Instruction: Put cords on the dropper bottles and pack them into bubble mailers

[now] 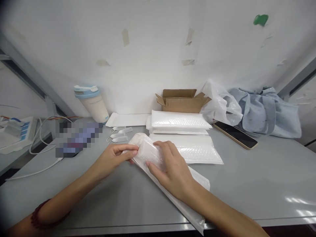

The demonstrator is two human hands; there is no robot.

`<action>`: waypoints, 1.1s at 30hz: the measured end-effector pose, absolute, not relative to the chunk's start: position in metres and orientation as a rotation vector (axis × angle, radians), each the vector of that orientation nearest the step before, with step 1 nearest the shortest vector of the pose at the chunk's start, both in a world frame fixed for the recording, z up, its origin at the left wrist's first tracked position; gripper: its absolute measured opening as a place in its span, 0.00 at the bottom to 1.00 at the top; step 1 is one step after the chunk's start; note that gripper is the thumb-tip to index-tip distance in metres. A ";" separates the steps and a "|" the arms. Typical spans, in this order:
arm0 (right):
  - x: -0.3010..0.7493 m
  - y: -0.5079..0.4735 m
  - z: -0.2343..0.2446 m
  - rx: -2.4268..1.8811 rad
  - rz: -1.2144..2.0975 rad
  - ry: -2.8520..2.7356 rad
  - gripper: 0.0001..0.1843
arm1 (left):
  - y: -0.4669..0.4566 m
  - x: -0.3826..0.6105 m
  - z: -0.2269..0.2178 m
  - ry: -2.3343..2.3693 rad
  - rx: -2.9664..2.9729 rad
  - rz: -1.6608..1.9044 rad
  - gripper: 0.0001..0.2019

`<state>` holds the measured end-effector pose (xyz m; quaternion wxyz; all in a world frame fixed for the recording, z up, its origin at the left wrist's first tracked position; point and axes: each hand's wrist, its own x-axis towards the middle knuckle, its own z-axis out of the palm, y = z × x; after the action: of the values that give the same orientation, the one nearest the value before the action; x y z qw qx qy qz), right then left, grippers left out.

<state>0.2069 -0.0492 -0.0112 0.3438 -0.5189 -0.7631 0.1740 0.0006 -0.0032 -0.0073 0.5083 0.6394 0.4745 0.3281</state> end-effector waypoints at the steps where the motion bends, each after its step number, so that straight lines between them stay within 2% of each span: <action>1: 0.208 -0.048 -0.010 -1.364 0.492 -1.961 0.22 | -0.002 -0.001 -0.007 1.150 1.522 0.815 0.10; 3: 0.210 -0.046 -0.007 -1.419 0.609 -1.898 0.23 | 0.000 -0.006 -0.004 1.183 1.520 0.878 0.09; 8: 0.213 -0.040 -0.002 -1.457 0.946 -1.831 0.15 | 0.001 -0.011 0.003 1.236 1.626 1.012 0.09; 15: 0.207 -0.045 -0.009 -1.385 0.934 -1.681 0.15 | -0.003 -0.007 0.005 1.099 1.900 0.811 0.21; 19: 0.206 -0.046 -0.012 -1.372 0.985 -1.666 0.15 | 0.000 -0.013 0.006 0.967 1.824 0.612 0.16; 21: 0.206 -0.046 -0.012 -1.356 0.994 -1.638 0.15 | 0.001 -0.014 0.006 0.977 1.682 0.725 0.09; 22: 0.205 -0.046 -0.012 -1.348 0.990 -1.611 0.14 | 0.001 -0.013 0.006 1.003 1.588 0.848 0.12; 24: 0.204 -0.047 -0.011 -1.329 0.973 -1.533 0.14 | -0.001 -0.010 0.004 1.035 1.386 1.077 0.28; 25: 0.203 -0.047 -0.010 -1.316 0.976 -1.489 0.13 | -0.002 -0.008 0.003 1.021 1.305 1.123 0.32; 26: 0.202 -0.048 -0.009 -1.297 0.997 -1.451 0.13 | -0.004 -0.006 0.002 0.988 1.249 1.113 0.31; 30: 0.199 -0.046 -0.005 -1.213 1.236 -1.362 0.13 | -0.011 0.002 -0.002 0.859 1.262 0.873 0.14; 33: 0.200 -0.042 -0.005 -1.191 1.342 -1.375 0.16 | -0.016 0.005 -0.004 0.846 1.375 0.799 0.09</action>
<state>0.1997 -0.0422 -0.0049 0.4267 -0.4765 -0.5501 0.5369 0.0052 -0.0165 -0.0042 0.6212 0.5983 0.3680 0.3474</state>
